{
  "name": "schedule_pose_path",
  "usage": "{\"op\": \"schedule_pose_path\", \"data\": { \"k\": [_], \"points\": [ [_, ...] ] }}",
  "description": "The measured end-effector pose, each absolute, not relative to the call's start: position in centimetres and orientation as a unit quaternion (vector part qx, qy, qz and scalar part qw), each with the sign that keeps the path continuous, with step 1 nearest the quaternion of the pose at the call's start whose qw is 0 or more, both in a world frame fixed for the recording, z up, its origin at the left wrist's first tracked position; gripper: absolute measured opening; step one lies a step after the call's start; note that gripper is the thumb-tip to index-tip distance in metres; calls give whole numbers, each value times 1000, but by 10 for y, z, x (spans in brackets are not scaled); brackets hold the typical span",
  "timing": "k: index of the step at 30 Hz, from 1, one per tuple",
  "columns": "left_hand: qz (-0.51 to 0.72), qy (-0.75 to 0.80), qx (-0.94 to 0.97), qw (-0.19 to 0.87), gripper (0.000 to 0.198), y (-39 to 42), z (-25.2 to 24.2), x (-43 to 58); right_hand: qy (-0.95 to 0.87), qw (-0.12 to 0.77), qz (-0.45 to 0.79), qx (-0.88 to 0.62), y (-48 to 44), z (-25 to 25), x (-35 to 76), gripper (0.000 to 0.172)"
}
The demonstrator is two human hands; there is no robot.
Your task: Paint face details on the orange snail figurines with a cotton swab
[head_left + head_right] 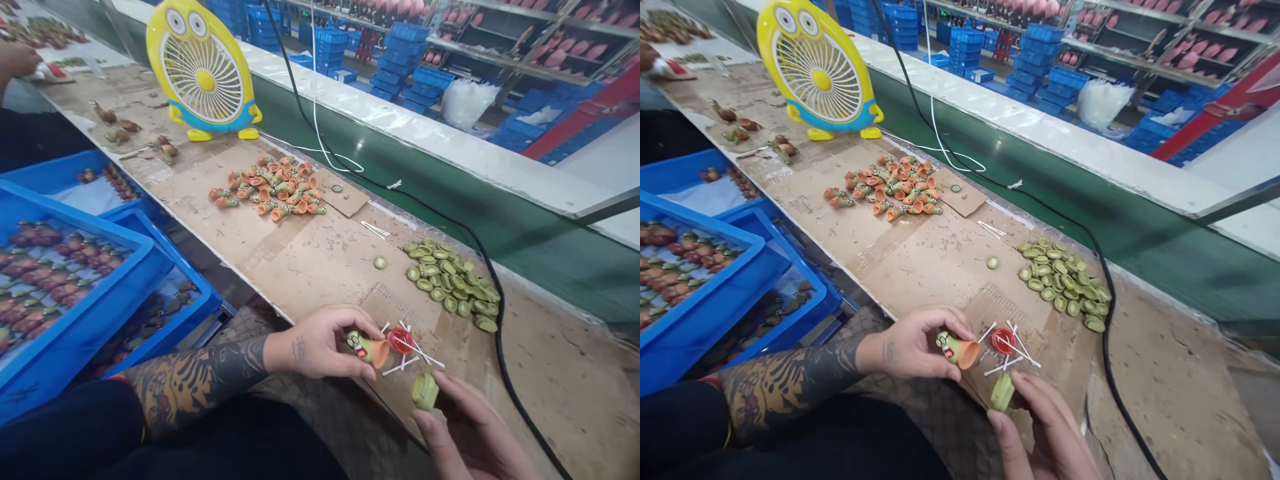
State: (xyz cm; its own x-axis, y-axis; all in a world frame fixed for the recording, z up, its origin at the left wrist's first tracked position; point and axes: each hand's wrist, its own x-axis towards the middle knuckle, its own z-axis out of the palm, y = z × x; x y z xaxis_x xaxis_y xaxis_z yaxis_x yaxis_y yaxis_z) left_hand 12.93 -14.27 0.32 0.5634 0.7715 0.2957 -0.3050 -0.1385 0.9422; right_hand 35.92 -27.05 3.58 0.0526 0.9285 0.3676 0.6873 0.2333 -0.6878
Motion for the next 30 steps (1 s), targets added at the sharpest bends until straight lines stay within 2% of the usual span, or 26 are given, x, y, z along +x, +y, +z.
{"op": "schedule_pose_path", "data": {
  "k": [4,8,18,24,28,30],
  "points": [
    [476,150,667,554,48,-148,4,132,-761,329,31,-559,-252,43,343,34],
    [491,139,680,526,50,-150,4,129,-787,299,-7,-539,-244,48,339,33],
    [414,205,701,544,52,-157,9,121,-790,288,41,-539,-248,55,334,24],
    [411,213,698,546,52,-163,9,120,-802,289,64,-519,-245,61,330,15],
    [420,224,679,559,52,-160,12,114,-784,298,45,-543,-243,53,323,22],
    [392,246,647,606,55,-161,13,109,-775,310,25,-550,-241,43,316,27]
  ]
}}
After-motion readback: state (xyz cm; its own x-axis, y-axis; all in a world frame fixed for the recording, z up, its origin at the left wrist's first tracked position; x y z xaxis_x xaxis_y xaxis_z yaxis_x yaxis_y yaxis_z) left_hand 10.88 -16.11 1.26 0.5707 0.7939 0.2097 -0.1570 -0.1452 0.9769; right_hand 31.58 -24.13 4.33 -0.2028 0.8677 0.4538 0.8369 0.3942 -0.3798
